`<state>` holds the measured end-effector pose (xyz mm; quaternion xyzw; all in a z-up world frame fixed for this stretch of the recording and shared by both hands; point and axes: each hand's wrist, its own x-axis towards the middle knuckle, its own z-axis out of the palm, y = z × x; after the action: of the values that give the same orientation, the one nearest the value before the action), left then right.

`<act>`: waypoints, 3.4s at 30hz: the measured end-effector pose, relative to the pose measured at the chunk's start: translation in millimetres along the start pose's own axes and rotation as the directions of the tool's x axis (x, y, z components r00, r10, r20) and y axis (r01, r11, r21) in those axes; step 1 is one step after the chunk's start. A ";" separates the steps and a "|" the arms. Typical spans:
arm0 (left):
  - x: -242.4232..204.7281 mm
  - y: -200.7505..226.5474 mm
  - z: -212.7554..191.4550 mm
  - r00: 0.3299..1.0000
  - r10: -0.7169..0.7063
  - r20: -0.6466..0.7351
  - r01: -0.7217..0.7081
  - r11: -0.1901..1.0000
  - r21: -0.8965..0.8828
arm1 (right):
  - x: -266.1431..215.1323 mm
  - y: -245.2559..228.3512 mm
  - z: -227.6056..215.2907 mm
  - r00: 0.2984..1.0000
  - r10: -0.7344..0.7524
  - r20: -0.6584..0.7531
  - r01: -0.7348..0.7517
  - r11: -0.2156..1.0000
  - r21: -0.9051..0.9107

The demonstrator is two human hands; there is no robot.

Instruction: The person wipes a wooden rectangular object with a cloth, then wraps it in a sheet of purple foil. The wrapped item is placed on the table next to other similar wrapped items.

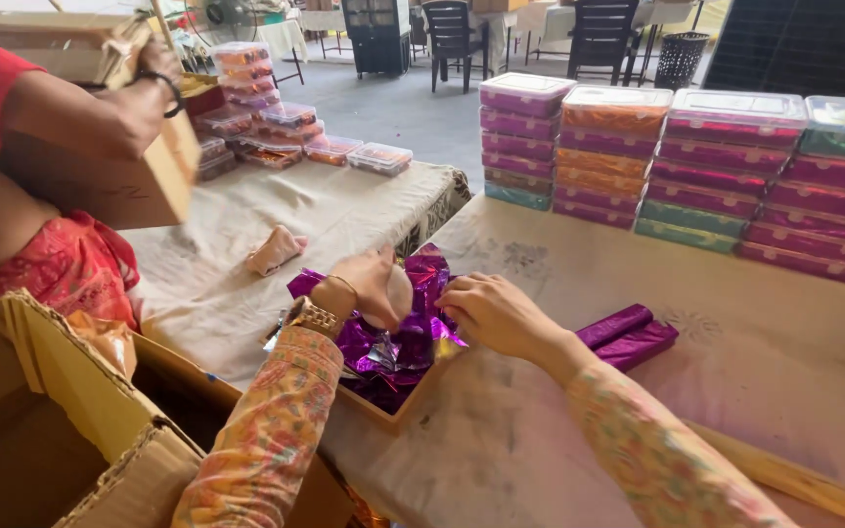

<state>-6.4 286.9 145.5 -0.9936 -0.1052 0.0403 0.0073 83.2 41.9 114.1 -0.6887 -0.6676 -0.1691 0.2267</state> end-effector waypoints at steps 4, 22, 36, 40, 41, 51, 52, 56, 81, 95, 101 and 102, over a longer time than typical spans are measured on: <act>-22.0 4.9 -32.1 0.995 -0.076 -0.063 0.076 0.997 -0.008 | 17.9 -3.1 31.2 0.998 0.054 0.040 -0.058 0.993 0.103; -28.5 -4.6 -36.4 0.989 -0.123 -0.083 0.123 0.992 -0.006 | 29.7 -32.5 84.0 0.956 0.055 0.287 -0.037 0.997 -0.068; -27.7 -10.2 -32.8 0.987 -0.156 -0.041 0.155 0.988 -0.028 | -25.5 40.2 37.6 0.744 0.663 -0.081 -0.244 0.383 0.891; -3.6 -22.5 13.3 0.992 -0.097 0.083 0.105 0.989 -0.102 | -61.1 29.4 -31.9 0.658 0.749 -0.082 -0.249 0.318 0.915; 3.1 -23.7 25.5 0.986 -0.081 0.148 0.099 0.988 -0.118 | -70.6 29.2 -47.0 0.644 0.762 -0.069 -0.257 0.301 0.919; 33.1 -41.3 75.3 0.985 0.007 0.173 0.008 0.997 -0.082 | -206.8 11.7 -145.5 0.591 0.796 -0.130 -0.241 0.328 0.914; 37.7 -48.0 74.9 0.989 0.013 0.147 -0.010 1.000 -0.025 | -220.4 6.9 -157.3 0.580 0.799 -0.158 -0.241 0.353 0.904; 22.9 1.1 19.2 0.997 -0.021 -0.074 0.035 0.981 0.191 | -291.0 16.8 -196.0 0.478 0.851 -0.217 -0.373 0.421 0.827; -5.2 360.5 -64.0 0.706 0.221 -0.673 -0.679 -0.057 -0.732 | -340.2 28.5 -256.2 0.258 0.934 -0.245 -0.806 0.349 0.478; 30.1 371.1 -14.7 0.489 0.490 -0.722 -0.857 0.424 -0.292 | -325.7 12.2 -243.9 0.631 0.774 0.052 -0.616 0.459 0.640; 37.9 350.9 -12.4 0.621 0.541 -0.567 -0.783 0.453 -0.425 | -321.0 7.9 -247.9 0.636 0.763 0.115 -0.674 0.477 0.563; 44.9 344.2 -6.6 0.624 0.540 -0.564 -0.781 0.455 -0.428 | -322.6 8.3 -248.4 0.636 0.763 0.119 -0.674 0.474 0.566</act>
<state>109.7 -40.2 140.7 -0.8804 0.2930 -0.1748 -0.3293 92.3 -363.7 149.2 -0.7902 -0.3144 0.0951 0.5174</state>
